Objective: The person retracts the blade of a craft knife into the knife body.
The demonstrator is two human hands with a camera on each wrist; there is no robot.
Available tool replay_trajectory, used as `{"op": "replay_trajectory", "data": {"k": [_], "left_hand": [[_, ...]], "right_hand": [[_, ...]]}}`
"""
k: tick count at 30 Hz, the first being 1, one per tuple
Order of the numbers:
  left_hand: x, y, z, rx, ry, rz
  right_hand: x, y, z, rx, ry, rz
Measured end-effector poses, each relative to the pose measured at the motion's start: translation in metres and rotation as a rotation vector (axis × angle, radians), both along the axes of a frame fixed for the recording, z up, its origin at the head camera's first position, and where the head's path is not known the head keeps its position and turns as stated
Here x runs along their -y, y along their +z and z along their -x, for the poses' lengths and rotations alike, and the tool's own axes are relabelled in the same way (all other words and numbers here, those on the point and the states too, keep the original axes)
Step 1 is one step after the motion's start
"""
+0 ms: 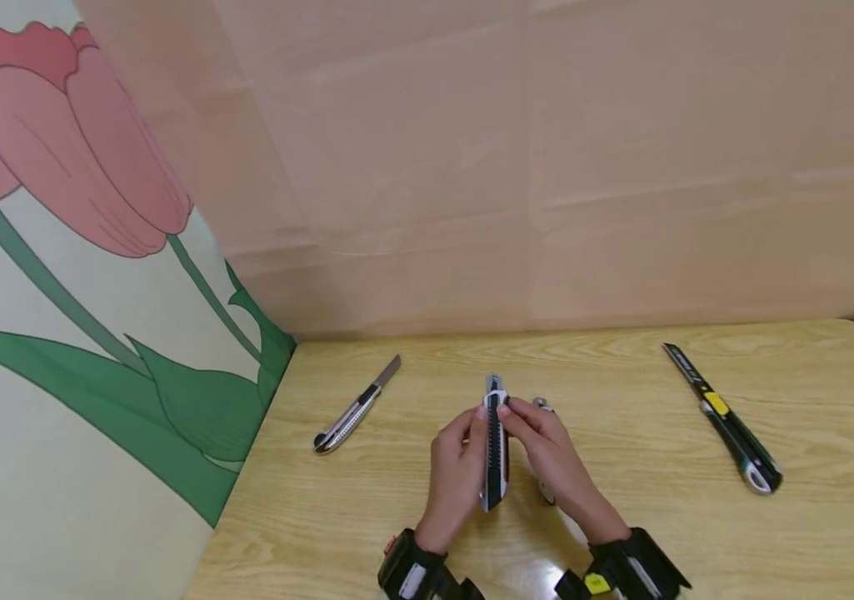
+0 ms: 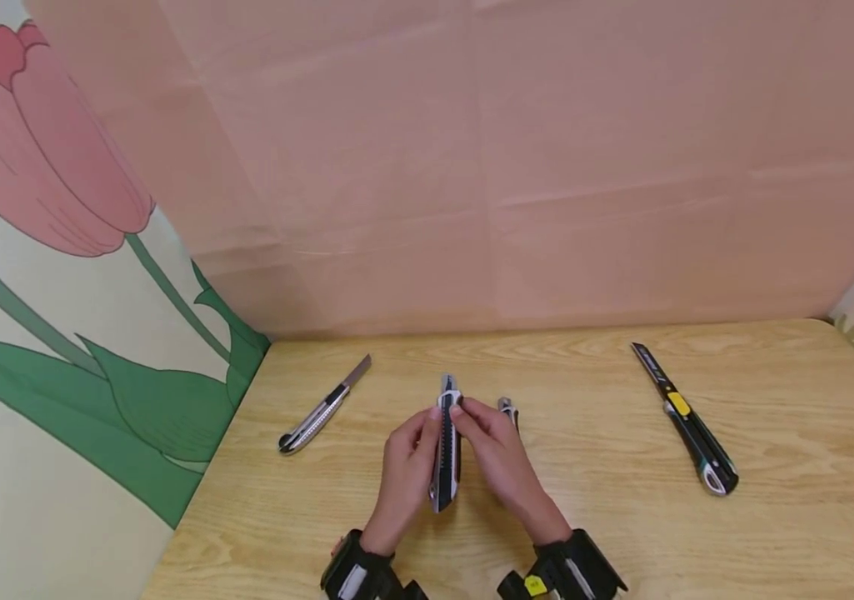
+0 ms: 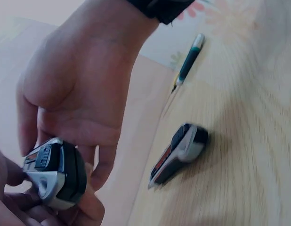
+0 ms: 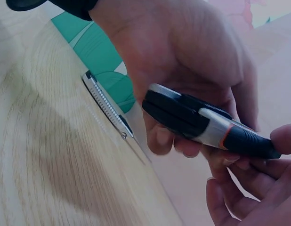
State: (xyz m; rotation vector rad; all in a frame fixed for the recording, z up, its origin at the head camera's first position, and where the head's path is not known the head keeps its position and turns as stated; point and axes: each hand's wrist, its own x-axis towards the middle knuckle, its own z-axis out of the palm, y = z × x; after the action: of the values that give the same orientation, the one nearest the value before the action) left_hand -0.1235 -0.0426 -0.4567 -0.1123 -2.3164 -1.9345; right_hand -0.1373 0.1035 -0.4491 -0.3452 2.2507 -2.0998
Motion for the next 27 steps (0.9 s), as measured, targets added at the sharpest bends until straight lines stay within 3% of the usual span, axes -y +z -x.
{"op": "replay_trajectory", "data": {"k": [8,18,22,27], "left_hand": [[0.01,-0.003,0.003,-0.045,-0.031,0.07],[0.012,-0.011,0.008,-0.068,-0.06,0.122],[0.01,-0.016,0.01,-0.081,-0.032,0.159],[0.008,-0.02,0.013,-0.062,0.005,0.192]], "right_hand": [[-0.002,-0.003,0.003,0.029,0.035,-0.027],[-0.004,-0.007,0.007,0.07,-0.037,-0.154],[-0.009,-0.011,0.008,0.089,-0.08,-0.19],[-0.018,-0.01,0.009,0.087,-0.084,-0.151]]}}
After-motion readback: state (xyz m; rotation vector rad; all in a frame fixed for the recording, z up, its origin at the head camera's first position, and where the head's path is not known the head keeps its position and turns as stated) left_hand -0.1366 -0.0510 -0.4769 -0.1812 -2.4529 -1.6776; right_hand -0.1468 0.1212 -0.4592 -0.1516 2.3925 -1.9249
